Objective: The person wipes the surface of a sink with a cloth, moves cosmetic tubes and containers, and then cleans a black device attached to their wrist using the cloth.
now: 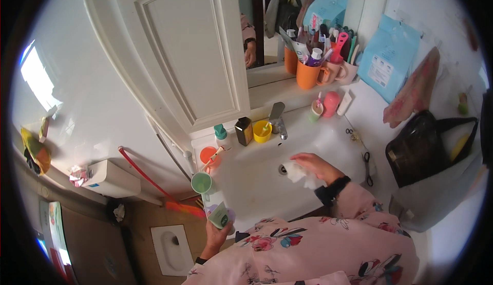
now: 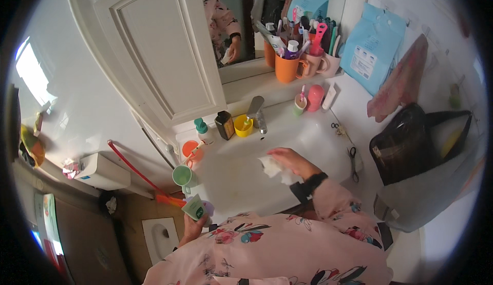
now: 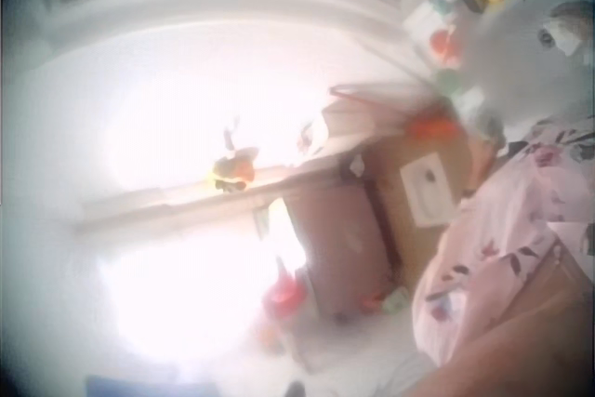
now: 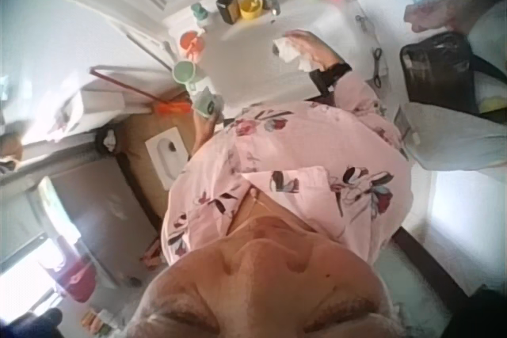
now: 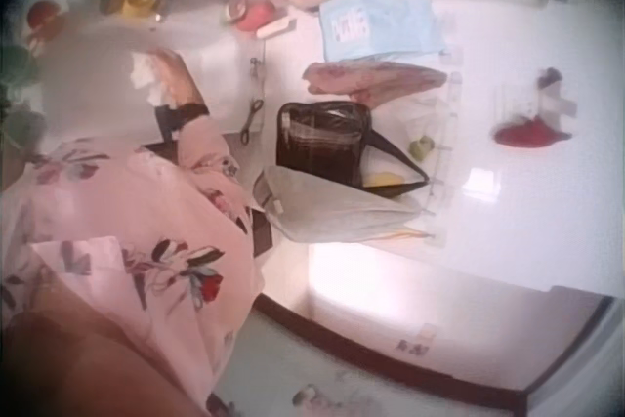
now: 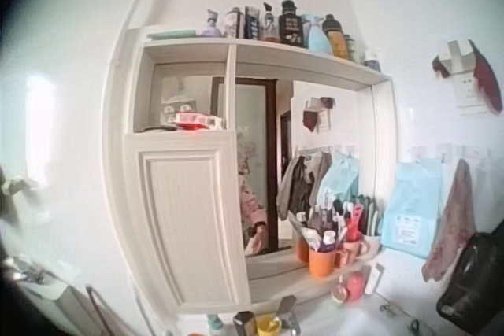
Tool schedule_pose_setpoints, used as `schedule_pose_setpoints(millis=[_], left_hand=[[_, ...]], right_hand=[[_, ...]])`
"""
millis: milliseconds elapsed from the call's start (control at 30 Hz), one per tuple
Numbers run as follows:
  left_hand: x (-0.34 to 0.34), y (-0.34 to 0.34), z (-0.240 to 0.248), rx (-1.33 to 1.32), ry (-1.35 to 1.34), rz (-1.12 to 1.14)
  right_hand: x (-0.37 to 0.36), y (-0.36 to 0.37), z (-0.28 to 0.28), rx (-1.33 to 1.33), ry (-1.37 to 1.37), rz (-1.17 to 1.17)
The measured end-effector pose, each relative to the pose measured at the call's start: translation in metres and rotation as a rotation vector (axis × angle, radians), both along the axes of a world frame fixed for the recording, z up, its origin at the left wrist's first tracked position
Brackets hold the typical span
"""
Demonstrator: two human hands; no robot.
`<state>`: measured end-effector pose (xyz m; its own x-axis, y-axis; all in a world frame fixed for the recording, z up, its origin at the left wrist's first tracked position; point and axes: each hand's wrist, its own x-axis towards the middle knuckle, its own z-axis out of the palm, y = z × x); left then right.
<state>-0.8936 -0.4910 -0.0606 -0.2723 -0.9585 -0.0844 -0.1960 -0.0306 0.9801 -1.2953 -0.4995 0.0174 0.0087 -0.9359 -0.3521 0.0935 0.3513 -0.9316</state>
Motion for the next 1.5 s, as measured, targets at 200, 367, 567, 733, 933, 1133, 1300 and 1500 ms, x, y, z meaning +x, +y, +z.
schedule_pose_setpoints(millis=[200, 367, 567, 733, 933, 1133, 1300, 1500], left_hand=[[-0.073, -0.045, 0.095, -0.312, 0.031, -0.371], [-0.147, -0.090, 0.156, -0.478, 0.162, -0.490], [-0.251, -0.138, 0.234, -0.597, 0.149, -0.300], [-0.298, -0.188, 0.230, -0.741, -0.035, -0.053], [-0.317, -0.220, 0.215, -1.011, -0.298, 0.279], [-0.325, -0.239, 0.194, -0.903, -0.355, 0.386], [-0.328, -0.247, 0.183, -0.794, -0.396, 0.417], [-0.328, -0.241, 0.175, -0.992, -0.386, 0.441]], right_hand=[[-0.012, 0.101, -0.031, -0.045, 0.255, -0.170], [-0.002, 0.132, -0.040, 0.177, 0.017, -0.302], [-0.021, 0.130, -0.036, 0.112, -0.072, -0.373], [-0.046, 0.135, -0.035, 0.076, -0.018, -0.284], [-0.078, 0.151, -0.036, 0.133, -0.006, -0.232], [-0.113, 0.152, -0.066, 0.095, 0.040, -0.232], [-0.133, 0.147, -0.073, 0.091, 0.128, -0.199], [-0.141, 0.148, -0.071, 0.110, 0.063, -0.188]])
